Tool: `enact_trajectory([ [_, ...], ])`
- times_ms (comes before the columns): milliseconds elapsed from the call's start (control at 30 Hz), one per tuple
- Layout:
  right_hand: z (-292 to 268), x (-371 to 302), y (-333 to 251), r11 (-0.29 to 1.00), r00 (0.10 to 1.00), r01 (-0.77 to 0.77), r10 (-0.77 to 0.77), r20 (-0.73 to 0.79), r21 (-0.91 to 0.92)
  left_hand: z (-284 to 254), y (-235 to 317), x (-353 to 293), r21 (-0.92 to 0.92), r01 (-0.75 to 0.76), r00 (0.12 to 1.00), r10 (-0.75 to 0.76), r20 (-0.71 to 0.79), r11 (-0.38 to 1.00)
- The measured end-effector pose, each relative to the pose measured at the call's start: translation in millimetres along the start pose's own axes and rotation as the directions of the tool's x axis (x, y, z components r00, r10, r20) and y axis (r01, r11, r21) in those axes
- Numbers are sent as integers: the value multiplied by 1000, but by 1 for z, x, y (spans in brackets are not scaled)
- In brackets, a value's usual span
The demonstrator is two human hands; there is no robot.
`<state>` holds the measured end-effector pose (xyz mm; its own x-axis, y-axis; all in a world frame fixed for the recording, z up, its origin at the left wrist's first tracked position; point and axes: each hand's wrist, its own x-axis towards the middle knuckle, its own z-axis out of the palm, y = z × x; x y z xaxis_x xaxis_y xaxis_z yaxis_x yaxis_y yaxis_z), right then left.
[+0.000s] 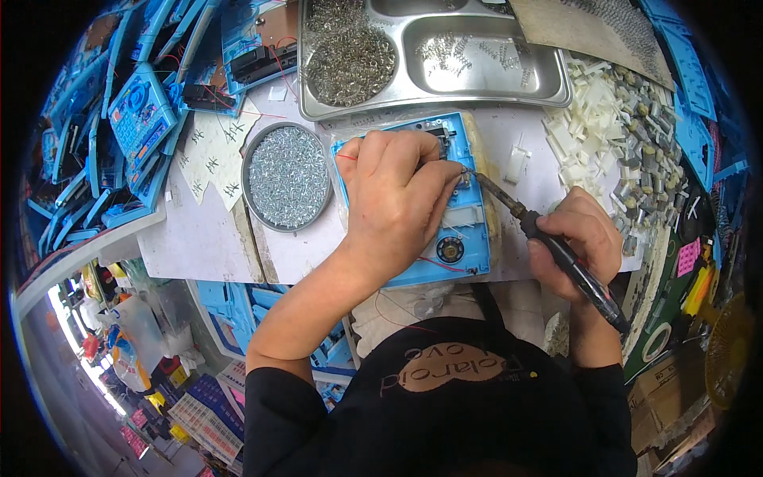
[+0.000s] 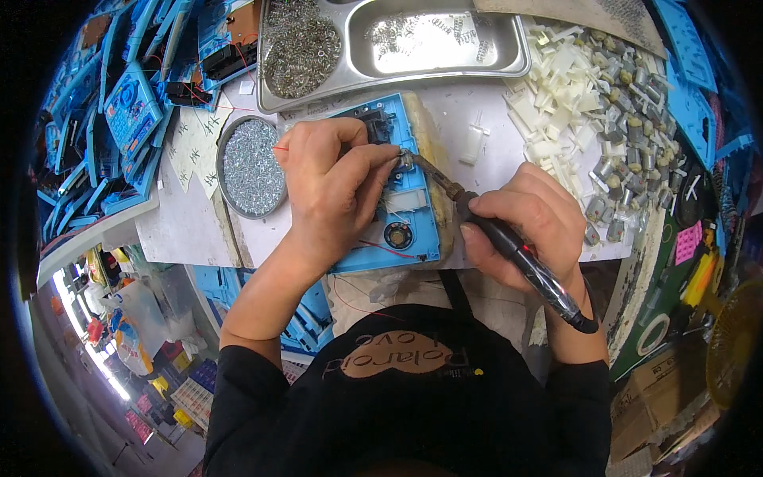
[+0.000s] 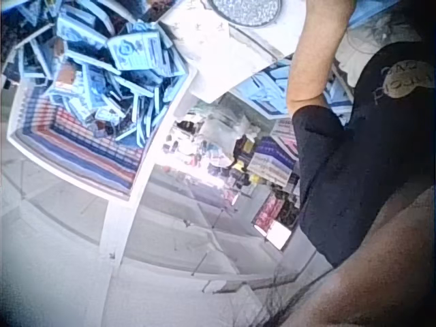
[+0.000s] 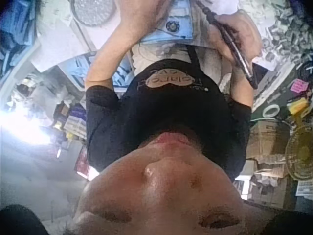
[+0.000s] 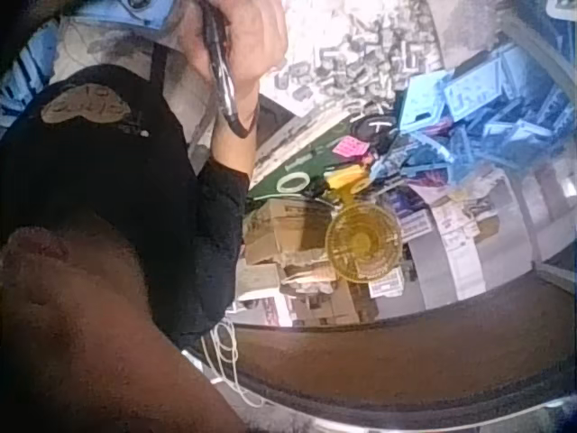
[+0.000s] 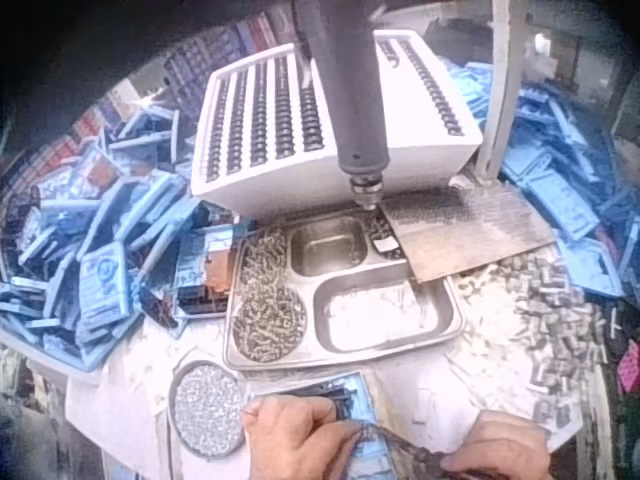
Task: Assemble internal components into a blue plastic casing, including soldering and screw fastening.
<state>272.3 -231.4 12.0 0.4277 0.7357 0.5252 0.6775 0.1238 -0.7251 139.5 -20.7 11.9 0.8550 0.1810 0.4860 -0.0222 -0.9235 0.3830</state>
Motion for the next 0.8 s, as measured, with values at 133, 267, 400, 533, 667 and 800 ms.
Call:
enact_trajectory([
  [133, 1, 1, -1, 1000, 1000, 1, -1, 6, 1, 0, 2, 0, 14, 11, 1000, -11, 9, 1000],
  [267, 1, 1, -1, 1000, 1000, 1, -1, 12, 0, 0, 2, -2, 26, 14, 1000, -14, -2, 1000],
  [400, 3, 1, -1, 1000, 1000, 14, -14, -13, 10, 0, 2, -2, 35, 16, 1000, -16, -9, 999],
  [533, 3, 1, -2, 1000, 1000, 12, -12, -5, 3, 1, 1, -2, 30, 20, 1000, -20, -4, 999],
  [667, 4, 2, -1, 1000, 1000, 24, -24, -8, -4, 1, 2, -2, 39, 25, 1000, -25, -12, 999],
  [800, 3, 2, -2, 1000, 1000, 21, -21, -2, -2, 1, 3, -2, 44, 31, 1000, -31, -6, 999],
])
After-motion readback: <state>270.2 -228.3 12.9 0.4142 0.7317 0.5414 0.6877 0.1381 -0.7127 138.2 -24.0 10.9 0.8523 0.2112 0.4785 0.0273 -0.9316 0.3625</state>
